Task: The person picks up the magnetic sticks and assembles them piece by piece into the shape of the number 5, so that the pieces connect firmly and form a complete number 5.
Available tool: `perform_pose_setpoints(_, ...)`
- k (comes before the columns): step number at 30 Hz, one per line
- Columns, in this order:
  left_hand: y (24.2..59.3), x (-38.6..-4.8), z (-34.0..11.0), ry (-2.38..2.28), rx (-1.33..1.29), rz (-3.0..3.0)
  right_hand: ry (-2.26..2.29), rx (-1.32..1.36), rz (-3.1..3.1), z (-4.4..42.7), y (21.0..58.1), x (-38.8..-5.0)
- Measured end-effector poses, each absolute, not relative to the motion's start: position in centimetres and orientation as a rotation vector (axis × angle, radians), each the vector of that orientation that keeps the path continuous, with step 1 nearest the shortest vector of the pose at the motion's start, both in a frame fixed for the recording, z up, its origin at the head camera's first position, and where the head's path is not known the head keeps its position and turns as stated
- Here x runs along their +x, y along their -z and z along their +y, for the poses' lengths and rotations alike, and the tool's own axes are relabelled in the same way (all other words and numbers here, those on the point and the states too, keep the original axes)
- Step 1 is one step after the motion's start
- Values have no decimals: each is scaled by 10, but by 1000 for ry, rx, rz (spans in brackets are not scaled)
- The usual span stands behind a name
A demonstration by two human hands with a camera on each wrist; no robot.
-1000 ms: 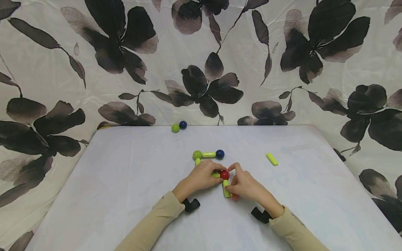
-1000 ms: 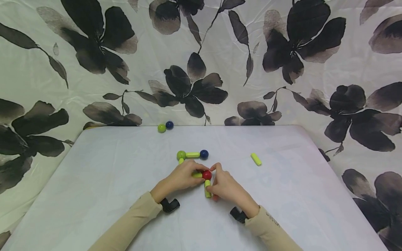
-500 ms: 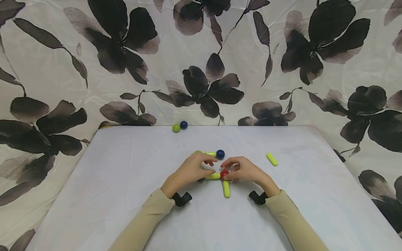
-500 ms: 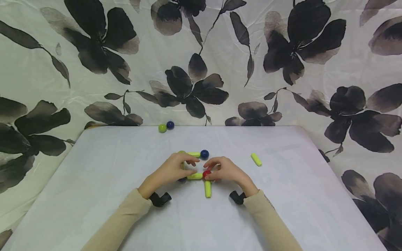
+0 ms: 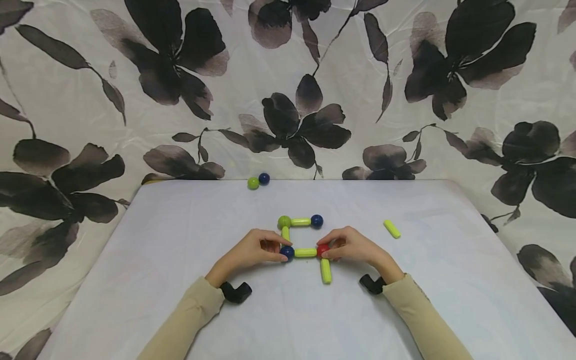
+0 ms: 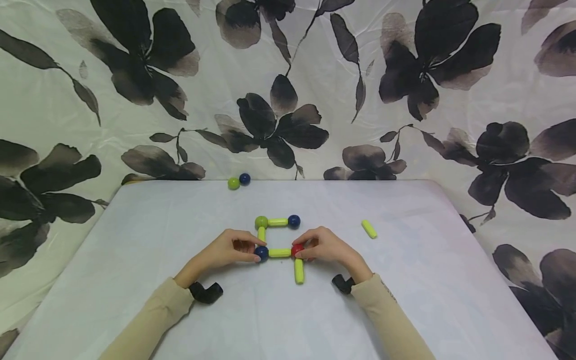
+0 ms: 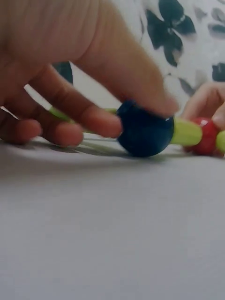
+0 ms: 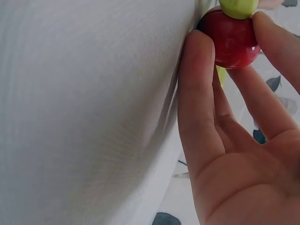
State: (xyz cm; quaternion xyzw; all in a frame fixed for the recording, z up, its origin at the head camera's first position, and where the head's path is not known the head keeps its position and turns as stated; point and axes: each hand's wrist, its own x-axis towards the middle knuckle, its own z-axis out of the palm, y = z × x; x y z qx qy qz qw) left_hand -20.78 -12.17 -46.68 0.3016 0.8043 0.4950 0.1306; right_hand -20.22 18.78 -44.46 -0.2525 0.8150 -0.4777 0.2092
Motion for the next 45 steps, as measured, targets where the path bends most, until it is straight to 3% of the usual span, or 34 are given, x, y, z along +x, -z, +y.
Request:
perform_pose_setpoints(15,486,-209,-123,-1527,921,2338,1309,-736,2285,189,448,-202)
perform_pose_setpoints(23,469,-217,-125,-1561,835,2409,1319,-713,2287,190,446,-203)
perform_pose_setpoints(34,413,-303,-121,-1285,645,3002,1348,-652,2258,189,447,-201)
perform_pose_setpoints(39,410,-336,-117,-844,556,3198,1347,-650,2251,188,448,-199)
perform_pose_setpoints(45,416,-353,-116,-566,409,3192,1352,-650,2254,188,443,-198)
